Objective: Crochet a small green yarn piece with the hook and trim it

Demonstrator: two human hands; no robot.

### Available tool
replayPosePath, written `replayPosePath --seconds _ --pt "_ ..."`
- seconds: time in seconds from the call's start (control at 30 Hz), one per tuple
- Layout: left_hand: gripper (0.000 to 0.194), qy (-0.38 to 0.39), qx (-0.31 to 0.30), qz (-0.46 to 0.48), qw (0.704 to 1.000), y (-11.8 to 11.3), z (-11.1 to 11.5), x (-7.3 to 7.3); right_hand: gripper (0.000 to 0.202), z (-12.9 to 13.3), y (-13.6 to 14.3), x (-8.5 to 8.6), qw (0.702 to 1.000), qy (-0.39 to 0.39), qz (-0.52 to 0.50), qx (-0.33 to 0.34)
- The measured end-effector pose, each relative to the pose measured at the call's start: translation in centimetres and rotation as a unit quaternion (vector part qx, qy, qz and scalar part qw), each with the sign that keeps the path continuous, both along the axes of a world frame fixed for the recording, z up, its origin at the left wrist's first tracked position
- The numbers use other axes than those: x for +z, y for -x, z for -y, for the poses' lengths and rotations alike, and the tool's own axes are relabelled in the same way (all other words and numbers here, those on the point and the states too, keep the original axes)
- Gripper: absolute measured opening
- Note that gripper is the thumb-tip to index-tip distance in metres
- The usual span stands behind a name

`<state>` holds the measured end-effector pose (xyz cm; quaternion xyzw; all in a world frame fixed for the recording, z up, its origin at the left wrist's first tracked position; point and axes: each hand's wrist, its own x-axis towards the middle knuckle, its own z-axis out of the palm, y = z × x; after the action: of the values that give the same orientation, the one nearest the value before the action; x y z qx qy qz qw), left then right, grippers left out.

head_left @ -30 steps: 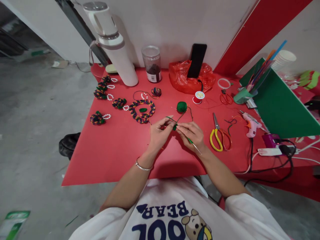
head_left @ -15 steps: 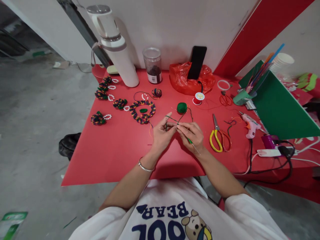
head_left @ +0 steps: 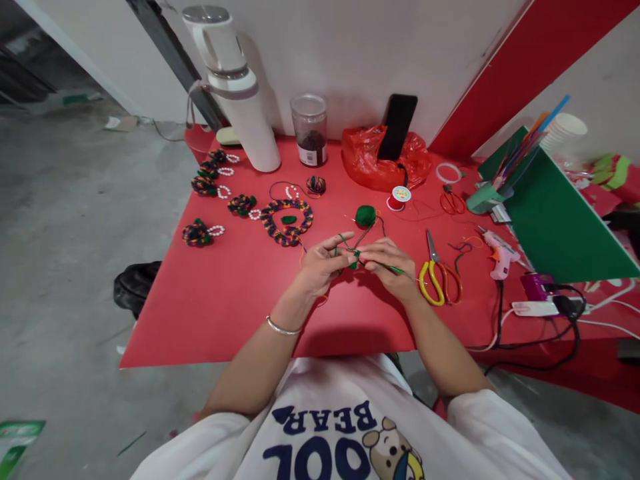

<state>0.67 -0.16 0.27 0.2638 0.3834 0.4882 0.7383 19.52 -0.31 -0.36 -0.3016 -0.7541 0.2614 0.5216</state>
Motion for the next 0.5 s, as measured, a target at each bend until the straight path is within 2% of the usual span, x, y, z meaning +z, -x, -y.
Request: replayPosePath --seconds 0.5 --pt "0.05 -0.018 -0.015 -0.039 0.999 0.9 -0.1 0.7 0.016 -0.4 -1.6 0.7 0.998 0.018 0.043 0.031"
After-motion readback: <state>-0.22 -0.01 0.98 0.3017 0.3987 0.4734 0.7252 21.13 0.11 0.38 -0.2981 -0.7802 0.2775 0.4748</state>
